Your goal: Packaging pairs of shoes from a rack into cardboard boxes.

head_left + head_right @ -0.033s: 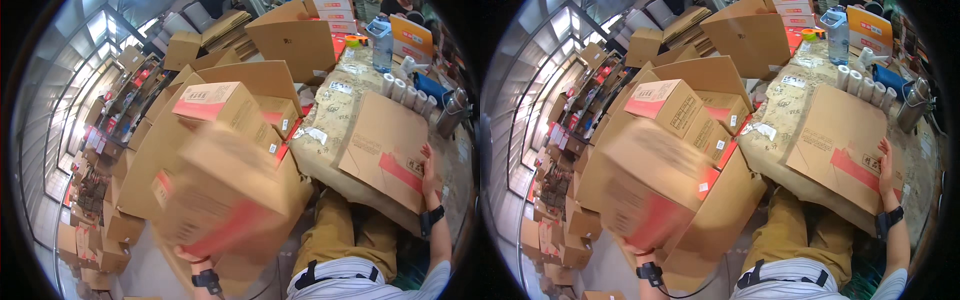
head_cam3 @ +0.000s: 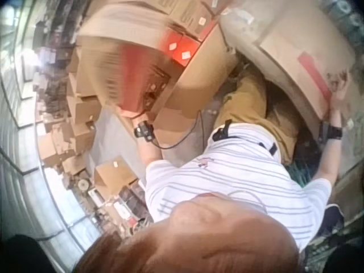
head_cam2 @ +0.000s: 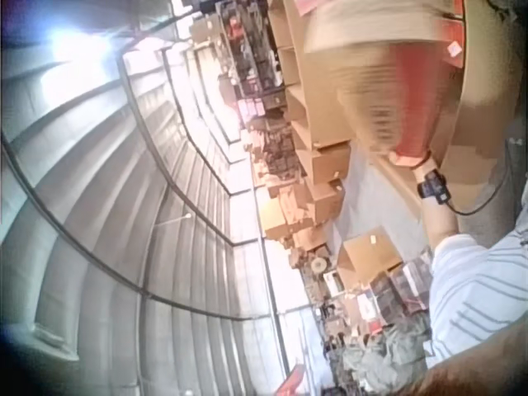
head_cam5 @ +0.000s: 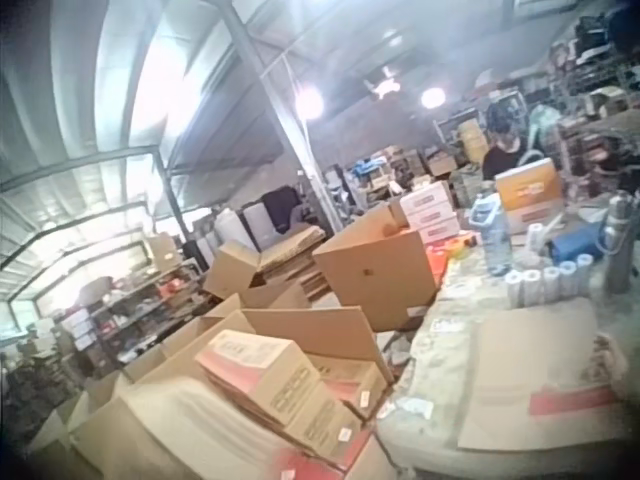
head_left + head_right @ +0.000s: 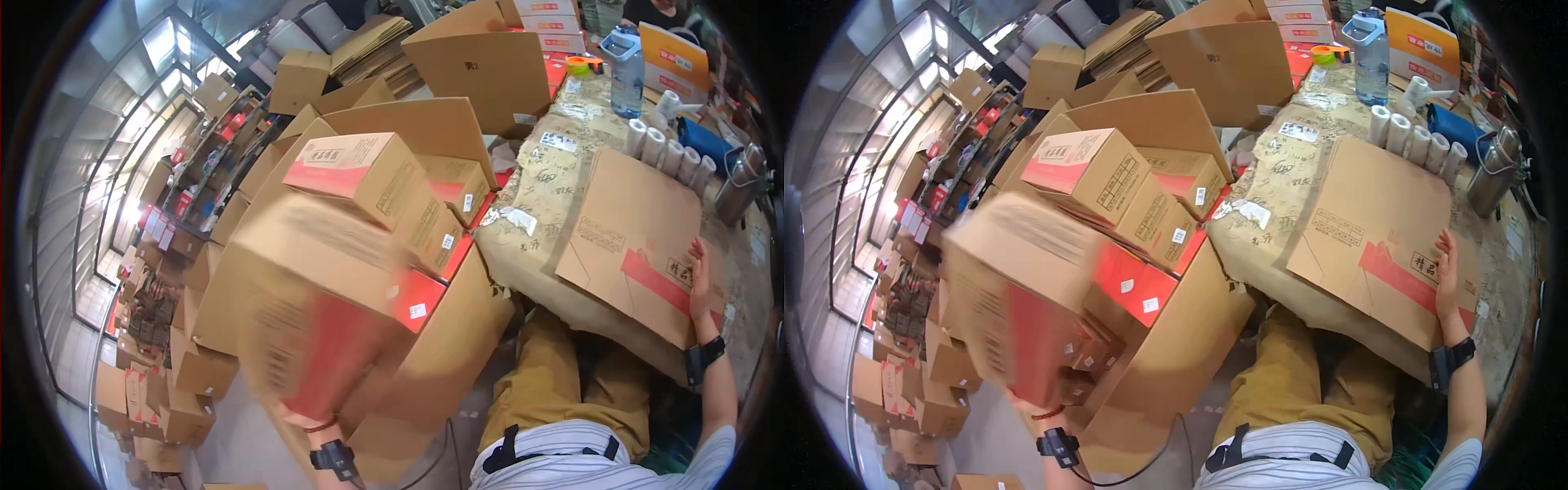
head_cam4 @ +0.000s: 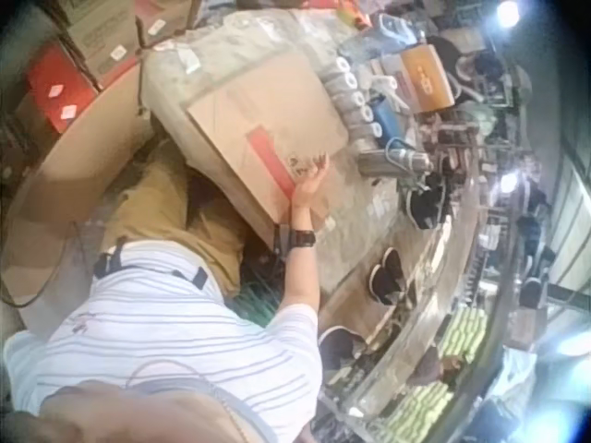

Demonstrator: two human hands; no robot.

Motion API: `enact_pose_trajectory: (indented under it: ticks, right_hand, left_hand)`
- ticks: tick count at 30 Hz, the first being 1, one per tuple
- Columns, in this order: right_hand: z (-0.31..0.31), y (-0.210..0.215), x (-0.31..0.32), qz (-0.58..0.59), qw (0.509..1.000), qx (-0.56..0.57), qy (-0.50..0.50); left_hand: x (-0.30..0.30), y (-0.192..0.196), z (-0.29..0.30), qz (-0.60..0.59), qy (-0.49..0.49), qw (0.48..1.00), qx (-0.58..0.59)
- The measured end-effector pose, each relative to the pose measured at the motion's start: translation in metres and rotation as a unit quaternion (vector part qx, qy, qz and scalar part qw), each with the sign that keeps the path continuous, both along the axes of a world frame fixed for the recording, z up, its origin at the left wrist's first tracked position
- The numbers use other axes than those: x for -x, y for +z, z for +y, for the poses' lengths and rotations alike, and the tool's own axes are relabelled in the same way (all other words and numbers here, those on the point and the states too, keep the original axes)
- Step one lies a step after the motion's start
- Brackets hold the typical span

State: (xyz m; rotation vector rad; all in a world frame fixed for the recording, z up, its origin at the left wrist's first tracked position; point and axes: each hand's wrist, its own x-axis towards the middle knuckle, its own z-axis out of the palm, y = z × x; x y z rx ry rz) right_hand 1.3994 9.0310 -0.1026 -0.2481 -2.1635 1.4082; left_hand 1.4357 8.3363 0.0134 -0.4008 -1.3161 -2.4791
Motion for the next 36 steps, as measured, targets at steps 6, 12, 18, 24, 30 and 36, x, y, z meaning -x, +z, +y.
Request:
enact_pose_trajectory:
  ticks: [6,12,18,24,30,36]
  right_hand:
    - [-0.02,0.004,0.001,0.012,0.992,-0.129,0.003]
    - [-0.034,0.014,-0.002,0.019,0.98,-0.198,-0.011]
    - [-0.044,0.025,-0.005,-0.021,0.968,-0.252,-0.005]
    - [-0.046,0.026,-0.003,-0.013,0.968,-0.249,0.016]
    - [-0.047,0.024,-0.005,0.027,0.96,-0.278,0.007]
    - [-0.022,0.034,-0.047,0.027,0.976,-0.189,-0.108]
  left_hand:
    - [0.046,0.022,-0.068,-0.094,0.336,0.923,-0.164]
    - [0.107,0.014,-0.096,-0.309,0.376,0.856,-0.176]
    - [0.121,-0.011,-0.147,-0.375,0.404,0.821,-0.151]
    - [0.129,-0.026,-0.127,-0.319,0.437,0.821,-0.179]
    - [0.138,-0.062,0.022,-0.351,0.29,0.88,0.134]
    - [0.133,-0.076,0.257,0.051,-0.102,0.847,0.519]
